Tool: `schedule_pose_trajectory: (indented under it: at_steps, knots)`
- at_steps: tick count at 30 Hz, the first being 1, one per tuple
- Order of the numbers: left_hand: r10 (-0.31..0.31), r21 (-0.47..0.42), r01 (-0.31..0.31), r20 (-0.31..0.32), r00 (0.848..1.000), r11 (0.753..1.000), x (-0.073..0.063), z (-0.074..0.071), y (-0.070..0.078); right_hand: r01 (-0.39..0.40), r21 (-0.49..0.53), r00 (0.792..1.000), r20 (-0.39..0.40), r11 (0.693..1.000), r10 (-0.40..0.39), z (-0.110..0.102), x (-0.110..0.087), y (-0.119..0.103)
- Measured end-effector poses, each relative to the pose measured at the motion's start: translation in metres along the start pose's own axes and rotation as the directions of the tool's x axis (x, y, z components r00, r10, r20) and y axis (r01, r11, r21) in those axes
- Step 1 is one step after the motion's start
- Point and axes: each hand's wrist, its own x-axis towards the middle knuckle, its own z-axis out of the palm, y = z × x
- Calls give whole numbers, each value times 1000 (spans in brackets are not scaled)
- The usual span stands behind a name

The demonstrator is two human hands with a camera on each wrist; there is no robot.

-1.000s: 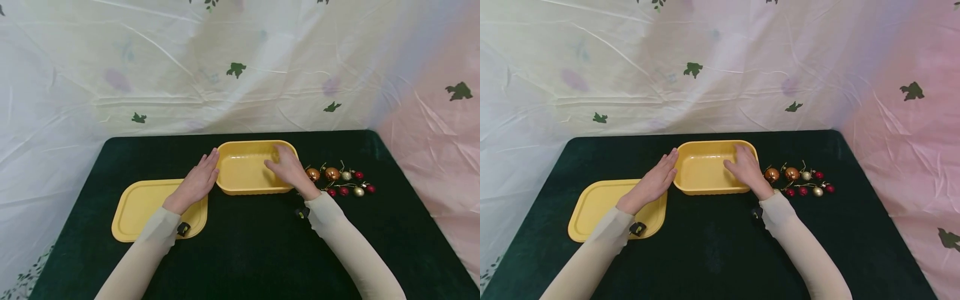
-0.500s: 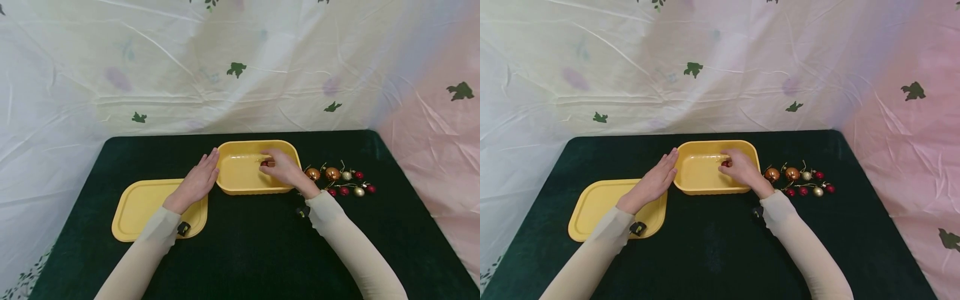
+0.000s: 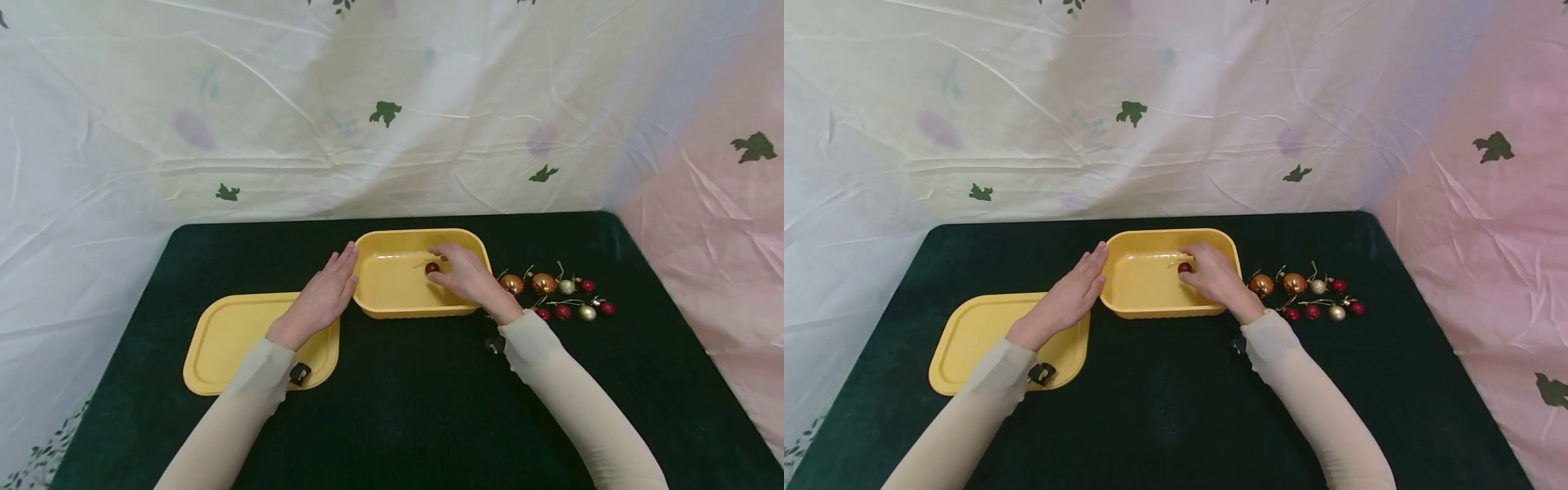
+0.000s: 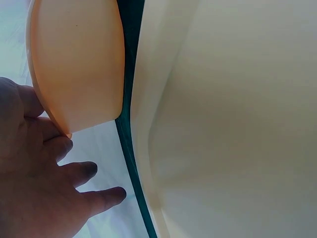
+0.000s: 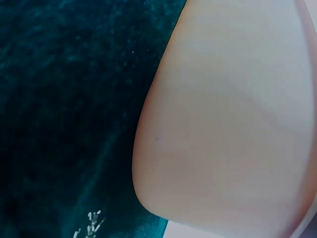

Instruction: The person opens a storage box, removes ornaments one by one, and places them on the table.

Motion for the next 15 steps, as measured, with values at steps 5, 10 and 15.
schedule_pose_trajectory:
  at_steps: [5, 10, 15]
  knots:
    - [-2, -4, 2, -2, 1000, 1000, 0, -1, 2, -18, 5, 1000, 8, 1000, 18, -1, 3, 0]
    - [-2, -12, 2, -4, 1000, 1000, 0, 0, 1, -40, 0, 999, 12, 999, 40, 0, 7, 2]
    - [-6, -12, 6, -9, 1000, 1000, -1, 0, 2, -19, -47, 1000, 9, 999, 20, 2, 9, 2]
